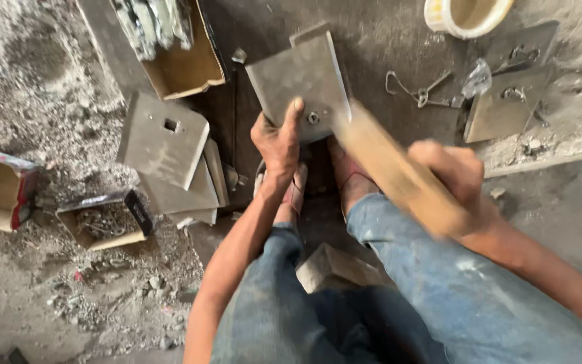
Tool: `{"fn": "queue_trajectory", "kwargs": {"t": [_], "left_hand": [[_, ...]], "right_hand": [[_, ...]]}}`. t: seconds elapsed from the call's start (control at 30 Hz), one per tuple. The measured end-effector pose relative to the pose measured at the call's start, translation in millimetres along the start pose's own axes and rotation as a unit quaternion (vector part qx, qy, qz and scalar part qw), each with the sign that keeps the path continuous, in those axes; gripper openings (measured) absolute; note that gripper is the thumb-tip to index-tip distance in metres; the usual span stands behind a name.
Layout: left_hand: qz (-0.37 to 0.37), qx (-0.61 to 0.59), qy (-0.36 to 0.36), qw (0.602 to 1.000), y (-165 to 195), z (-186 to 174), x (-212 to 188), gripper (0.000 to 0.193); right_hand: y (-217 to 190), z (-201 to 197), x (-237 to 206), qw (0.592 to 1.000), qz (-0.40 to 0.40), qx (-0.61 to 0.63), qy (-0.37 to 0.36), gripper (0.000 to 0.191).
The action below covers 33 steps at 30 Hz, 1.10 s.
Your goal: The person sits on the floor assembling metal lock components. They position a small metal lock body on a metal plate, hammer rivets to secure it, bend and thread wire, and twist wire by hand to fasten parts together, handling several plates and hardware pieces.
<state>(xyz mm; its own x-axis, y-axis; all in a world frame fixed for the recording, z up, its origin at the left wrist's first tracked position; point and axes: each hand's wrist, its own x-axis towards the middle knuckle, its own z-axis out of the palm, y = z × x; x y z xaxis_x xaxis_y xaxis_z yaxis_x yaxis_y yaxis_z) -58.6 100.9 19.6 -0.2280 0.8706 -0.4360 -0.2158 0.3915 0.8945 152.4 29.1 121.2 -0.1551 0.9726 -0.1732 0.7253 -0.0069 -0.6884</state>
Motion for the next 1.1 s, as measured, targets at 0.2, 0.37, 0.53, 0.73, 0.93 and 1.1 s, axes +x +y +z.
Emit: {"fn": "queue_trajectory", "kwargs": {"t": [0.2, 0.37, 0.53, 0.73, 0.93, 1.1], "left_hand": [[0.007, -0.032, -0.015, 0.999, 1, -1, 0, 0.032], [-0.006, -0.025, -0.001, 1.0, 1, 0, -1, 0.031], [-0.005, -0.024, -0.007, 1.0, 2, 1, 4, 0.031], [-0.011, -0.014, -0.004, 1.0, 4, -1, 2, 0.032], [0.012, -0.024, -0.016, 0.999, 8, 1, -4, 0.032], [0.018, 0.007, -0.006, 1.0, 19, 3, 0, 0.032]], "right_hand": [[21, 17, 17, 0.981, 0.126, -0.12, -0.089, 0.027], [22, 15, -4, 0.992, -0.078, -0.087, -0.04, 0.023], [11, 18, 9, 0.975, 0.102, -0.176, -0.089, 0.03], [2, 17, 5, 0.995, 0.008, -0.098, -0.009, 0.027], [17, 24, 8, 0.983, 0.114, -0.129, -0.067, 0.031], [33, 28, 6, 0.962, 0.185, -0.175, -0.102, 0.033]]}}
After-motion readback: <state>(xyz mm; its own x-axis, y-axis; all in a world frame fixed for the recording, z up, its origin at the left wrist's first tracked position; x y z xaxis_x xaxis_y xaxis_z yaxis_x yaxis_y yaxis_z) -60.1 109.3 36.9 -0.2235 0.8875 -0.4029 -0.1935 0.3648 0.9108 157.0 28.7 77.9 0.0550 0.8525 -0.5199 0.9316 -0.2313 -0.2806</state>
